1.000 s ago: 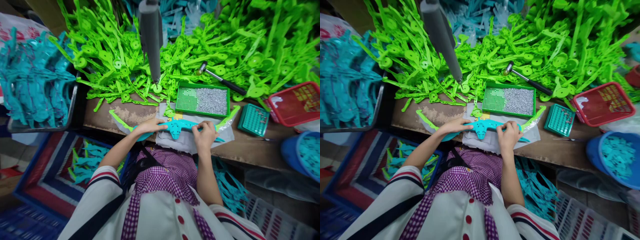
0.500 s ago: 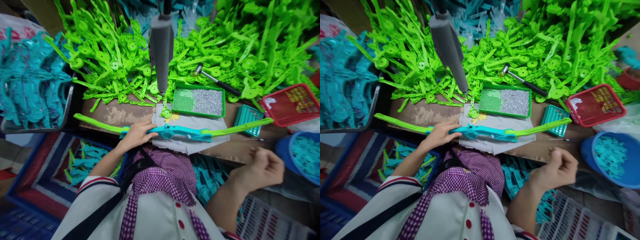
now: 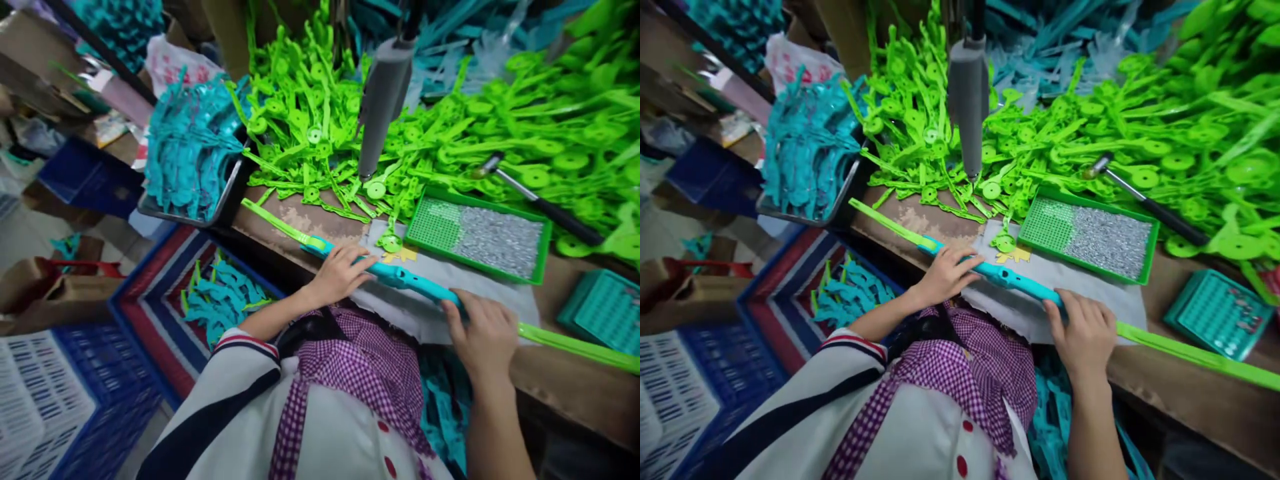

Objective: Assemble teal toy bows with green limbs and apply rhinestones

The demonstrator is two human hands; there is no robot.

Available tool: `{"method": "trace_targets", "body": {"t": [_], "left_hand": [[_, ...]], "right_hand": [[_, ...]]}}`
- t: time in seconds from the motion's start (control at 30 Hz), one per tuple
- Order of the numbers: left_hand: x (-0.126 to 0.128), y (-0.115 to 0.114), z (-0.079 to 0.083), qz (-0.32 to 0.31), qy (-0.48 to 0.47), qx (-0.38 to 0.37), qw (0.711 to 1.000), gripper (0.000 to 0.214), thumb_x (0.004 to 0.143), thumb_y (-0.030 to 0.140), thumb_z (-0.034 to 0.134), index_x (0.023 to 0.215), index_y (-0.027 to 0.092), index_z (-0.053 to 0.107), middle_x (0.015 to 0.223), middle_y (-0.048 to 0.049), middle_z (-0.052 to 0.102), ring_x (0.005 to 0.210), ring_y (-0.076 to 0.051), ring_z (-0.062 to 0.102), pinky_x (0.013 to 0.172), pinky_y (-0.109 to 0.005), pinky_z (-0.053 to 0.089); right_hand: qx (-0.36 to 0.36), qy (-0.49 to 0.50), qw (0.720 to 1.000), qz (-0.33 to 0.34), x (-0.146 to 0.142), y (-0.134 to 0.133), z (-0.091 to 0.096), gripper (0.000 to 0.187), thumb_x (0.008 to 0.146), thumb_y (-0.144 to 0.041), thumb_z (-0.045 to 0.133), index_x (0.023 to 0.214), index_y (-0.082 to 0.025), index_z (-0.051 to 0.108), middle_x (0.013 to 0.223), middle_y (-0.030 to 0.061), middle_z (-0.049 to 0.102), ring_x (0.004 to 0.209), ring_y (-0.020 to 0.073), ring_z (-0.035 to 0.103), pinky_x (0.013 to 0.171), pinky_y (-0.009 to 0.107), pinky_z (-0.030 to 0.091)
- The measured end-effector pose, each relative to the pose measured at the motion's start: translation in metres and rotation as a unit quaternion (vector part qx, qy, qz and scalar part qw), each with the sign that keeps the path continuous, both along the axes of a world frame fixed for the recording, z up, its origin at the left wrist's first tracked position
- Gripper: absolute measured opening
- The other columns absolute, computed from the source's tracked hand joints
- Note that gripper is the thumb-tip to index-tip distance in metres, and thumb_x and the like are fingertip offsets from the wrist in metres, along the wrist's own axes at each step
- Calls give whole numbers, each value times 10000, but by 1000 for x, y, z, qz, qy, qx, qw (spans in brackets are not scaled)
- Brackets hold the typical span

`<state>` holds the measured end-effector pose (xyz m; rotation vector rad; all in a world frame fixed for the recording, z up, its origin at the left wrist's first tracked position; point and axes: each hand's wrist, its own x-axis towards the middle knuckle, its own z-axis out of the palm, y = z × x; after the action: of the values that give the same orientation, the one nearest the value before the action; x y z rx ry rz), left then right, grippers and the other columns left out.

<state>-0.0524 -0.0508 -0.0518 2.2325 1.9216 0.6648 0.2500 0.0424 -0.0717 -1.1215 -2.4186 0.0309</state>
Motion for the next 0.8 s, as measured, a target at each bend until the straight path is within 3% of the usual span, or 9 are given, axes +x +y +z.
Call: {"method": "trace_targets", "body": {"t": [0.17, 0.27, 0.33, 0.43, 0.53, 0.6, 0.7, 0.8], "left_hand": [[-27, -42, -3, 60, 0, 92, 994, 425, 1021, 318, 548, 1445, 290, 526, 1312, -98, 660, 1328, -253, 570, 1129, -477, 434], [-57, -56, 4, 104, 38, 81, 991, 461, 1028, 337, 531, 1477, 241, 492, 1362, -134, 636, 1361, -274, 546, 1135, -469, 423], [-71, -50, 8, 102, 75, 31, 991, 485, 1036, 392, 501, 1484, 207, 493, 1421, -166, 601, 1391, -306, 515, 1169, -498, 363], [-82, -23, 10, 36, 113, -55, 991, 479, 1044, 454, 452, 1424, 182, 555, 1438, -178, 593, 1345, -322, 537, 1151, -497, 338], [-86, 8, 11, -28, 108, -117, 987, 519, 1024, 554, 433, 1259, 147, 655, 1269, -187, 674, 1164, -305, 607, 998, -417, 424], [-86, 20, 16, -29, 85, -144, 985, 571, 996, 620, 441, 1146, 133, 700, 1116, -187, 706, 1069, -306, 622, 923, -393, 440], [-86, 24, 31, 18, 12, -204, 979, 581, 964, 656, 463, 1064, 157, 744, 988, -151, 720, 973, -299, 644, 856, -373, 448], [-92, 25, 50, 26, -72, -360, 930, 622, 924, 718, 473, 931, 180, 784, 848, -95, 730, 840, -256, 654, 796, -337, 459]], "right_hand": [[12, -6, 1000, -6, 3, -3, 0, 357, 1003, -496, 495, 1095, -229, 714, 952, 83, 769, 879, 263, 689, 854, 387, 434], [-9, 1, 1000, -20, 3, -3, -1, 366, 987, -516, 486, 1075, -250, 722, 944, 90, 774, 878, 299, 706, 849, 425, 449], [-17, 14, 999, -31, 2, 1, -3, 347, 972, -532, 489, 1035, -286, 727, 926, 88, 775, 874, 331, 715, 842, 462, 460], [-29, 32, 998, -48, -1, 7, -9, 308, 948, -554, 503, 967, -342, 726, 893, 72, 772, 859, 349, 724, 822, 491, 472], [-25, 38, 998, -46, -4, 12, -10, 339, 948, -549, 502, 978, -302, 732, 878, 76, 772, 826, 321, 725, 821, 472, 488], [-10, 48, 999, -23, -2, 13, -5, 358, 976, -495, 480, 1050, -253, 732, 928, 89, 781, 847, 300, 730, 908, 482, 489], [57, 95, 994, -18, 6, 11, 9, 331, 994, -373, 486, 1223, -272, 703, 1092, 96, 783, 975, 309, 744, 1085, 566, 420], [165, 174, 967, -89, 15, 4, 21, 307, 971, -298, 541, 1225, -314, 713, 1048, 80, 792, 935, 307, 761, 1050, 577, 466]]}}
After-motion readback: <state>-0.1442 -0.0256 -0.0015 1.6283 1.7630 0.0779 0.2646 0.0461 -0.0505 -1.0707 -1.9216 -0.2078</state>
